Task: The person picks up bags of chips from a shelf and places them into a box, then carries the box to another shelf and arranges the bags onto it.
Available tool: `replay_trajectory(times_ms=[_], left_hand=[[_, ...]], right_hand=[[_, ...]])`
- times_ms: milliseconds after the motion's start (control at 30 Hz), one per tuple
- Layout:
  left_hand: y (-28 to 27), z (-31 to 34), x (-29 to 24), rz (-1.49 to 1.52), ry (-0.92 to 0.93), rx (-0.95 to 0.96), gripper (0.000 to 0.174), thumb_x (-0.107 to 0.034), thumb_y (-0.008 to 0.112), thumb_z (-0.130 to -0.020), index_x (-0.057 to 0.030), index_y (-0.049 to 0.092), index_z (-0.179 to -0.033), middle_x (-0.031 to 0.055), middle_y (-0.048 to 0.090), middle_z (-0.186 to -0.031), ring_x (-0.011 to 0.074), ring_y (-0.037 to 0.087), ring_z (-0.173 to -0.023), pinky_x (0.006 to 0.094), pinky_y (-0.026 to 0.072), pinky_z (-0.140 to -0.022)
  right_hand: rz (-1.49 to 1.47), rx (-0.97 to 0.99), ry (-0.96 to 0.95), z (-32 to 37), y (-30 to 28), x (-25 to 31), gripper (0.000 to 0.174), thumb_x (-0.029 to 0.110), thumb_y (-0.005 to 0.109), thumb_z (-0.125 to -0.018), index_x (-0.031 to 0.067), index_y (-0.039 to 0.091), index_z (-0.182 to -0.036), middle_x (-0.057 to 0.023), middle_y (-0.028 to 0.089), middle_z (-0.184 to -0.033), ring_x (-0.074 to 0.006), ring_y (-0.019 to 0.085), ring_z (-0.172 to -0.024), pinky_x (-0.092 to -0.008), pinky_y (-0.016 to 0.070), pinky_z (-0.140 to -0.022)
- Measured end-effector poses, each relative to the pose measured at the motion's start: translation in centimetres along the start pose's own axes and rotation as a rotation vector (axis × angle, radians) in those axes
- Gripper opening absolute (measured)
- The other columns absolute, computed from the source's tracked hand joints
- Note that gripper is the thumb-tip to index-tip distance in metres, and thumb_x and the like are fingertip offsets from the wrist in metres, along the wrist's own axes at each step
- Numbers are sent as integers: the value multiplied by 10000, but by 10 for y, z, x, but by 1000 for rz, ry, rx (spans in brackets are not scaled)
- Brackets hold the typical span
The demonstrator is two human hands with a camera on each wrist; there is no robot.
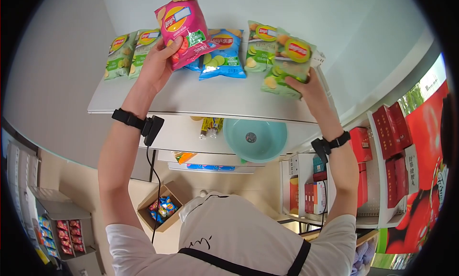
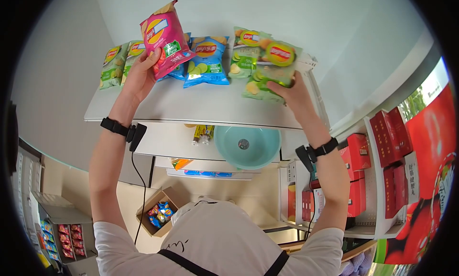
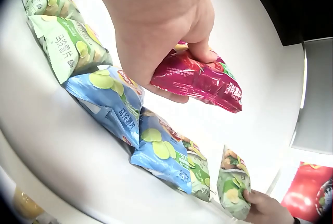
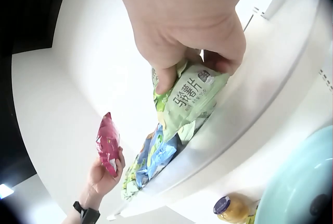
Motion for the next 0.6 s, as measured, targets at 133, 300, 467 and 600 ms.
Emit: replay_trajectory(times_ms=[133, 300, 467, 600], left_hand=[[0, 1, 2, 0, -4, -8, 593, -253, 755, -977, -14, 454, -1428, 108, 627, -1327, 182, 652, -1186, 342, 565, -1008], [5, -2, 5, 12, -13, -15, 586, -249, 755, -976, -17, 457, -1425, 109, 625, -1330, 184, 653, -1186, 344, 565, -1009], [4, -1, 0, 18, -18, 0, 586, -241, 762, -971, -20, 459, -1422, 108, 627, -1328, 183, 657, -1179, 344, 569, -1001], [-5, 1, -2, 23, 9, -11, 582, -231, 767, -967, -20, 464, -1417, 104, 629, -1321, 177, 656, -1180, 341, 571, -990]], right_hand=[[-72, -8, 70, 3, -8, 16, 690, 202, 861, -861, 12, 472, -1399, -78, 662, -1252, -147, 657, -1080, -278, 548, -835], [28, 33, 136, -1, 14, 25, 742, 235, 873, -848, 5, 460, -1420, -74, 663, -1236, -125, 662, -1007, -255, 524, -728], [63, 59, 101, -14, 36, 21, 800, 263, 884, -831, -14, 446, -1440, -95, 667, -1228, -145, 663, -1020, -271, 537, -773], [194, 93, 110, -27, 39, 3, 795, 266, 884, -829, -32, 457, -1430, -117, 671, -1218, -168, 661, -1044, -295, 545, -849]])
Point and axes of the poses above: each hand's wrist, its own z-axis away from the middle knuckle, its own y-axis out of the palm, x = y × z, the point moved 3 cm from there along -z, towards the middle knuckle
